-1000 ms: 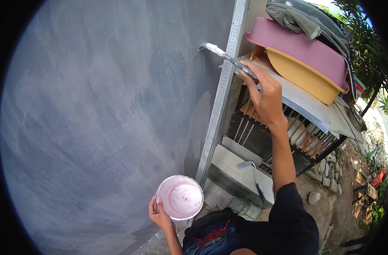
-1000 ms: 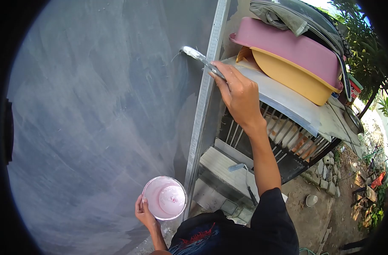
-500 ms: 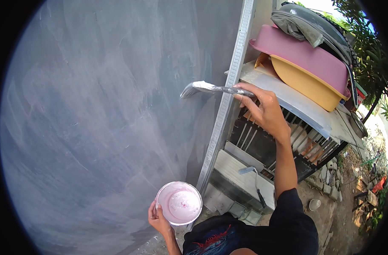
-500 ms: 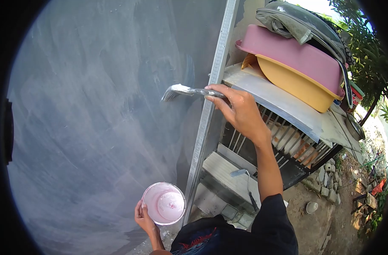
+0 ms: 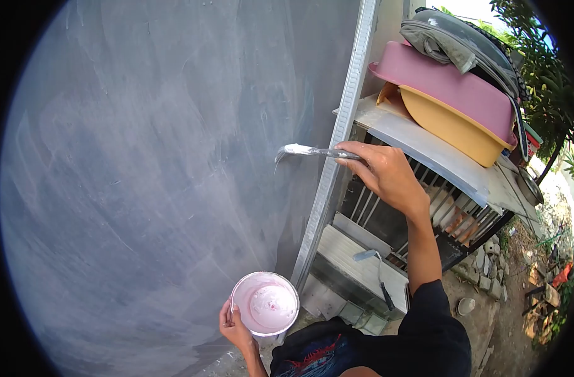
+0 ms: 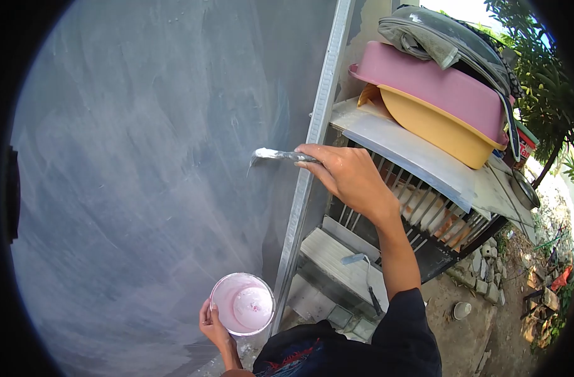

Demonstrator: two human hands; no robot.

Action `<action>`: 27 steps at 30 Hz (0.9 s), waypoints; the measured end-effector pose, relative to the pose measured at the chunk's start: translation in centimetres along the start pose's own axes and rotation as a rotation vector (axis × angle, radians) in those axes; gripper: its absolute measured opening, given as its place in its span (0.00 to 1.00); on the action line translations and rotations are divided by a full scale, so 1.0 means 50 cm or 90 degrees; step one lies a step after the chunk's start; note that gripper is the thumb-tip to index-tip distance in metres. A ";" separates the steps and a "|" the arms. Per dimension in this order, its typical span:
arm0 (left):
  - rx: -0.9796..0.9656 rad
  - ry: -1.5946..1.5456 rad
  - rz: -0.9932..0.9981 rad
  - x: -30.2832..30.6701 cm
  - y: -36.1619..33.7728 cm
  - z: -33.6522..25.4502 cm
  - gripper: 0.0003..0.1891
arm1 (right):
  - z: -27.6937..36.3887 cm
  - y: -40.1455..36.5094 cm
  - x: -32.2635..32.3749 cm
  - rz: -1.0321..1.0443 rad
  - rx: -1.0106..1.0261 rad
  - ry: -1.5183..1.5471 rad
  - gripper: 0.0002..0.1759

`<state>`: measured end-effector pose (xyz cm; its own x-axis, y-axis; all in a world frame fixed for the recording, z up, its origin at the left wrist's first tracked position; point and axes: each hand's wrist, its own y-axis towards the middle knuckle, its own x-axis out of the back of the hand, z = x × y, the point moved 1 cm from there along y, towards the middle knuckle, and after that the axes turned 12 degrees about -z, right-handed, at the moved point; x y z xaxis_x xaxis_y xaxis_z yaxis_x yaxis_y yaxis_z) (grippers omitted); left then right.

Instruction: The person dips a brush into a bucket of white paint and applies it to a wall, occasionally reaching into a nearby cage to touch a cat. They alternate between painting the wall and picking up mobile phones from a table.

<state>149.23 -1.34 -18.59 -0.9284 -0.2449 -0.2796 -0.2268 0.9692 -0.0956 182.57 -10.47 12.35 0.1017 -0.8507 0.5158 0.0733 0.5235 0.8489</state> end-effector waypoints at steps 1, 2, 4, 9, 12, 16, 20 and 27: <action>-0.006 0.005 0.001 -0.002 -0.003 0.001 0.15 | -0.006 0.007 0.002 0.000 0.000 0.000 0.14; -0.007 0.005 0.000 -0.003 -0.004 0.000 0.15 | -0.012 0.019 0.006 -0.080 -0.001 -0.044 0.14; -0.014 -0.010 -0.003 -0.004 -0.006 -0.003 0.15 | -0.021 0.040 0.012 -0.235 0.009 -0.090 0.14; -0.011 -0.011 -0.032 0.000 -0.009 -0.005 0.15 | -0.044 0.052 0.002 -0.341 0.078 -0.125 0.16; -0.013 -0.010 -0.040 0.013 -0.008 0.003 0.15 | -0.009 0.021 -0.002 -0.166 0.084 -0.092 0.16; -0.021 -0.011 -0.046 0.018 -0.007 0.009 0.15 | 0.019 -0.045 -0.005 -0.012 -0.010 0.094 0.16; -0.029 -0.007 -0.042 0.003 -0.014 -0.001 0.15 | 0.075 -0.123 -0.016 0.072 -0.097 0.257 0.17; -0.051 0.021 -0.021 -0.058 -0.029 -0.056 0.15 | 0.128 -0.280 -0.034 0.152 -0.160 0.362 0.22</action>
<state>151.44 -1.99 -14.98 -0.9290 -0.2765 -0.2458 -0.2786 0.9600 -0.0269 175.02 -16.66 0.34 0.6460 -0.5878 0.4870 0.2060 0.7486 0.6302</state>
